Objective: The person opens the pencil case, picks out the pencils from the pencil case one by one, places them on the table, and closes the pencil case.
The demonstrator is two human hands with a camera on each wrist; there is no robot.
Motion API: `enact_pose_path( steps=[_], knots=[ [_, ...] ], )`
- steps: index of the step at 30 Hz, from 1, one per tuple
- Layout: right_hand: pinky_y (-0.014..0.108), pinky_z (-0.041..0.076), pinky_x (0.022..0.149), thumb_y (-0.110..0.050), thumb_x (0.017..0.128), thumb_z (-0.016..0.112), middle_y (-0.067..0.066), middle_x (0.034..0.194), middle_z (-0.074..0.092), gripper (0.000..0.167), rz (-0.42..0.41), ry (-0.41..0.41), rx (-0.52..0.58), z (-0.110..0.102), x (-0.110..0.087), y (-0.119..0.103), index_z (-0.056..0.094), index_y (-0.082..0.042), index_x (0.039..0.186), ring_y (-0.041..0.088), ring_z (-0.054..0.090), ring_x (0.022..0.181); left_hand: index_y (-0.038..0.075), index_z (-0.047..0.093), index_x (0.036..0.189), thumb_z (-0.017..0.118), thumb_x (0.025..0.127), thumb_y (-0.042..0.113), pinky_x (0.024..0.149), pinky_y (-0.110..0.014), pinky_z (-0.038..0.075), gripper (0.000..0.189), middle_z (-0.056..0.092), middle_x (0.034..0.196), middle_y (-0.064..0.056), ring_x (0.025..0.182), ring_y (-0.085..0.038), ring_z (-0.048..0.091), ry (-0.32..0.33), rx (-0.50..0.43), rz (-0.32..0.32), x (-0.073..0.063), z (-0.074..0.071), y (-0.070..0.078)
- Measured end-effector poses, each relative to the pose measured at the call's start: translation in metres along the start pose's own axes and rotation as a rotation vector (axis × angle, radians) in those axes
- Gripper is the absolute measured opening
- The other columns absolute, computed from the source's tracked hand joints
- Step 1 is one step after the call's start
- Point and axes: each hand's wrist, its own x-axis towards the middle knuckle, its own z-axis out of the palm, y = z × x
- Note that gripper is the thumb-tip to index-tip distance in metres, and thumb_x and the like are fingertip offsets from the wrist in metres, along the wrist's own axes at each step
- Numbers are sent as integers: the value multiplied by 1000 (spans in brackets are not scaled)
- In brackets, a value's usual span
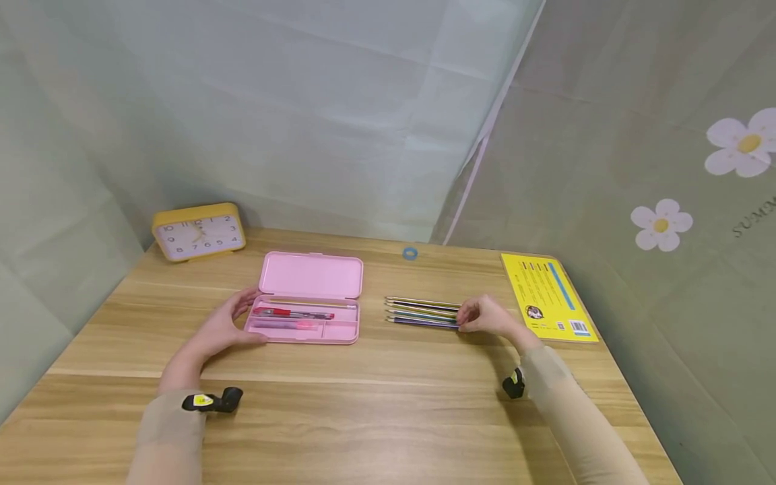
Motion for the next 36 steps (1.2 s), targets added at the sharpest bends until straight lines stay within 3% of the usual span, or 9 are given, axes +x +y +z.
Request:
enact_pose_path(
  steps=[6,14,21,36],
  knots=[
    [15,56,67,5,75,77,18,83,72,13,-41,11,-55,0,1,11,70,5,86,7,64,72,-2,16,154,89,70,24,117,-64,22,114,26,155,-29,142,-51,25,-7,-11,-4,-1,-1,0],
    [19,60,68,4,73,78,11,79,73,12,-110,-7,-128,-1,1,12,71,-1,81,8,67,72,-2,17,153,89,69,24,117,-63,23,114,26,155,-29,141,-51,26,-5,-4,-8,-1,-1,4],
    [18,59,67,4,73,79,4,77,73,13,-100,-13,-194,1,1,10,71,-4,80,6,67,71,-3,17,153,89,69,24,117,-63,23,113,26,155,-30,142,-51,26,-9,-3,-9,-1,-1,5],
    [18,59,67,1,72,80,3,79,72,14,-64,4,-181,1,1,11,71,-4,82,7,67,72,-3,18,153,89,69,23,117,-62,23,113,28,155,-29,142,-50,27,-10,-13,-1,0,-1,4]
  ],
)
